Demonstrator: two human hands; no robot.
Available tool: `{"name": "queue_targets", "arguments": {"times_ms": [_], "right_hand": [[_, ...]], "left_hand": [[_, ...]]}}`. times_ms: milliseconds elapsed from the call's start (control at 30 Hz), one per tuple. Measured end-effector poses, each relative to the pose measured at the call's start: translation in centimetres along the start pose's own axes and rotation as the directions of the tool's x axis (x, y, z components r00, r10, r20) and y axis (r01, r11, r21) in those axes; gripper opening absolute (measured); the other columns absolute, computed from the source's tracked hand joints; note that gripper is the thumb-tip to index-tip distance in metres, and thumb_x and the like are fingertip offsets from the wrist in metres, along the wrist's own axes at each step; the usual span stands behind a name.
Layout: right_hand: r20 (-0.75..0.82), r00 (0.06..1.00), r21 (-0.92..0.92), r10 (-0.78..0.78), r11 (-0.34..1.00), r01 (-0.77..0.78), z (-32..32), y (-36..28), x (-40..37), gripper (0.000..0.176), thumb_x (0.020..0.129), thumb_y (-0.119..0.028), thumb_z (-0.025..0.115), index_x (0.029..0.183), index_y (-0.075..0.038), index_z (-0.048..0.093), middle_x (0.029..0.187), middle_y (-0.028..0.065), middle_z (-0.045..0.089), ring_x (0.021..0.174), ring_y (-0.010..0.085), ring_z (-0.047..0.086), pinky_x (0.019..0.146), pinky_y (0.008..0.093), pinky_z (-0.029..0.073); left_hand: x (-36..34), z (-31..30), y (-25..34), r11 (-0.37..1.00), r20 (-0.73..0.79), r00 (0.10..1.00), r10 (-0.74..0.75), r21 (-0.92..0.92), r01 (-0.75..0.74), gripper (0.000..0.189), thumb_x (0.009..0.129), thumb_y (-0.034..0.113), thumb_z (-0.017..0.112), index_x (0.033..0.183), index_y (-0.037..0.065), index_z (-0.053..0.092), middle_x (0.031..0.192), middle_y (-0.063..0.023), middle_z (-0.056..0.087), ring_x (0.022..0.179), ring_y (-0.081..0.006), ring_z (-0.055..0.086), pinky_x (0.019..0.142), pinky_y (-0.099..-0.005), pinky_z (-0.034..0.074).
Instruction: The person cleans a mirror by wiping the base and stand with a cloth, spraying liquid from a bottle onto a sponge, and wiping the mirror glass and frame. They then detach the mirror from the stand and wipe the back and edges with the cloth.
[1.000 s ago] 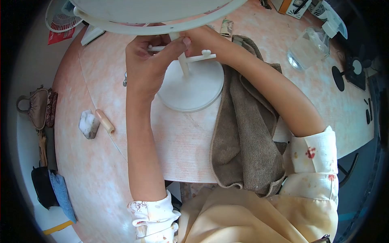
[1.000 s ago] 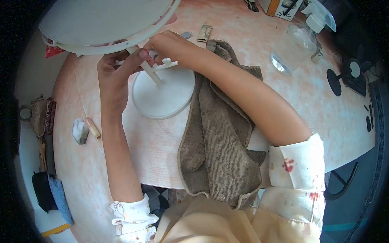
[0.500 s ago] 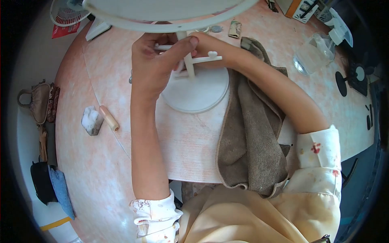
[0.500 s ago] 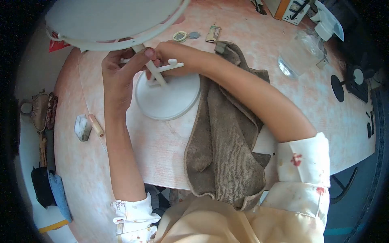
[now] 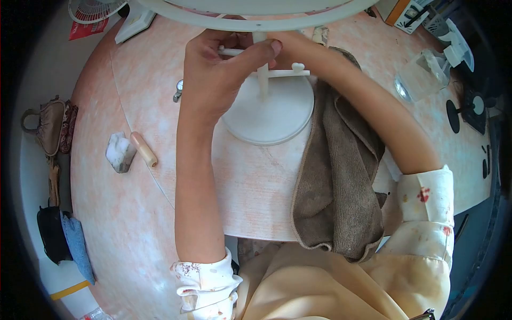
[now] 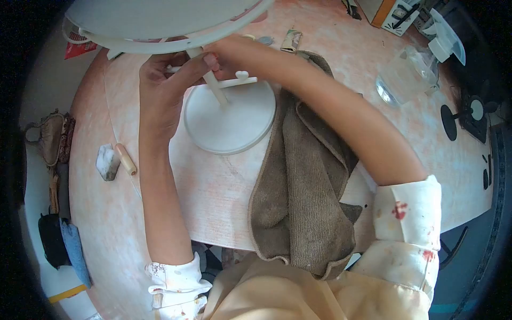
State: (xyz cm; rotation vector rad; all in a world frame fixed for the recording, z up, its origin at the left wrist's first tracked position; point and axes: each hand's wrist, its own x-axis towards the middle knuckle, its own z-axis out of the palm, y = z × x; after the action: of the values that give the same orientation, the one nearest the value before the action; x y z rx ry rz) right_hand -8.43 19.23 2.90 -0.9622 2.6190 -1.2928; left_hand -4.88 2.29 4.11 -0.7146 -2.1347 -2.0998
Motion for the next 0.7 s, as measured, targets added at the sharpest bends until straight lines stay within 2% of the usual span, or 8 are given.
{"name": "queue_targets", "arguments": {"times_ms": [33,167,233,300,433,500,600,700], "right_hand": [[0.030,0.998,-0.213,-0.054,0.975,0.059,-1.0,0.4,-0.2,0.014,0.075,-0.003,0.070,0.089,-0.003,0.069,0.083,0.0105,0.068,0.080,0.0228,0.065,0.071,0.0330,0.050],[0.038,0.999,-0.168,0.000,0.986,0.007,-1.2,0.0,-0.1,0.016,0.074,-0.003,0.072,0.089,-0.003,0.067,0.081,0.0082,0.067,0.079,0.0229,0.063,0.073,0.0330,0.050],[-0.054,0.999,0.217,-0.006,0.976,0.018,1.4,1.3,0.7,0.017,0.074,-0.004,0.072,0.091,-0.003,0.066,0.079,0.0073,0.065,0.078,0.0229,0.062,0.072,0.0330,0.050],[-0.058,0.998,0.263,0.004,0.965,0.011,1.8,1.7,0.9,0.018,0.075,-0.003,0.071,0.092,-0.002,0.065,0.076,0.0069,0.063,0.077,0.0227,0.060,0.071,0.0329,0.049],[0.053,0.998,-0.240,0.046,0.970,-0.032,-1.8,0.1,-1.6,0.018,0.073,0.000,0.068,0.090,-0.005,0.069,0.079,0.0101,0.065,0.080,0.0241,0.062,0.074,0.0348,0.049],[-0.010,0.997,-0.227,-0.076,0.971,0.072,-2.1,2.4,-3.5,0.019,0.072,0.000,0.068,0.089,-0.007,0.072,0.082,0.0113,0.067,0.084,0.0247,0.064,0.076,0.0350,0.049],[0.093,0.995,-0.094,0.047,0.995,-0.038,-1.1,-0.9,-7.2,0.021,0.070,-0.002,0.068,0.090,-0.007,0.074,0.086,0.0136,0.069,0.088,0.0269,0.066,0.078,0.0359,0.049],[0.059,0.988,-0.137,0.146,0.981,-0.136,-1.5,-0.9,-7.0,0.022,0.070,-0.004,0.070,0.091,-0.007,0.074,0.086,0.0148,0.068,0.087,0.0272,0.065,0.078,0.0361,0.049]], "left_hand": [[0.1,0.0,-0.1,1.000,0.016,1.000,0.005,-0.010,-0.005,0.022,0.079,0.009,0.077,0.095,-0.004,0.069,0.081,-0.0117,0.070,0.071,-0.0182,0.069,0.071,-0.0296,0.057],[0.1,0.5,0.0,1.000,0.024,1.000,0.019,0.005,-0.019,0.022,0.079,0.009,0.077,0.095,-0.004,0.069,0.082,-0.0119,0.070,0.072,-0.0177,0.069,0.070,-0.0289,0.056],[-0.2,0.4,0.3,1.000,0.020,1.000,-0.008,0.009,0.008,0.021,0.079,0.008,0.077,0.095,-0.004,0.070,0.082,-0.0114,0.070,0.072,-0.0175,0.069,0.070,-0.0290,0.056],[-0.1,0.2,0.3,1.000,0.031,1.000,-0.005,0.009,0.005,0.021,0.080,0.008,0.077,0.096,-0.003,0.070,0.082,-0.0109,0.071,0.072,-0.0173,0.069,0.070,-0.0287,0.056],[-0.1,0.2,-0.1,0.998,0.047,0.999,0.003,-0.059,0.000,0.022,0.080,0.009,0.078,0.096,-0.003,0.070,0.082,-0.0105,0.071,0.072,-0.0171,0.069,0.069,-0.0280,0.055],[-0.1,0.3,-0.1,0.999,0.028,0.999,0.015,-0.046,-0.014,0.022,0.079,0.010,0.079,0.096,-0.003,0.070,0.082,-0.0105,0.071,0.072,-0.0173,0.069,0.069,-0.0282,0.055],[0.1,0.3,-0.6,0.998,0.006,0.999,0.046,0.047,-0.047,0.023,0.079,0.010,0.079,0.096,-0.003,0.070,0.081,-0.0106,0.070,0.072,-0.0176,0.069,0.069,-0.0287,0.055],[-0.1,0.4,-0.4,0.999,0.022,0.999,0.029,0.043,-0.030,0.023,0.079,0.009,0.079,0.096,-0.003,0.070,0.080,-0.0106,0.069,0.071,-0.0176,0.069,0.069,-0.0291,0.055]]}}
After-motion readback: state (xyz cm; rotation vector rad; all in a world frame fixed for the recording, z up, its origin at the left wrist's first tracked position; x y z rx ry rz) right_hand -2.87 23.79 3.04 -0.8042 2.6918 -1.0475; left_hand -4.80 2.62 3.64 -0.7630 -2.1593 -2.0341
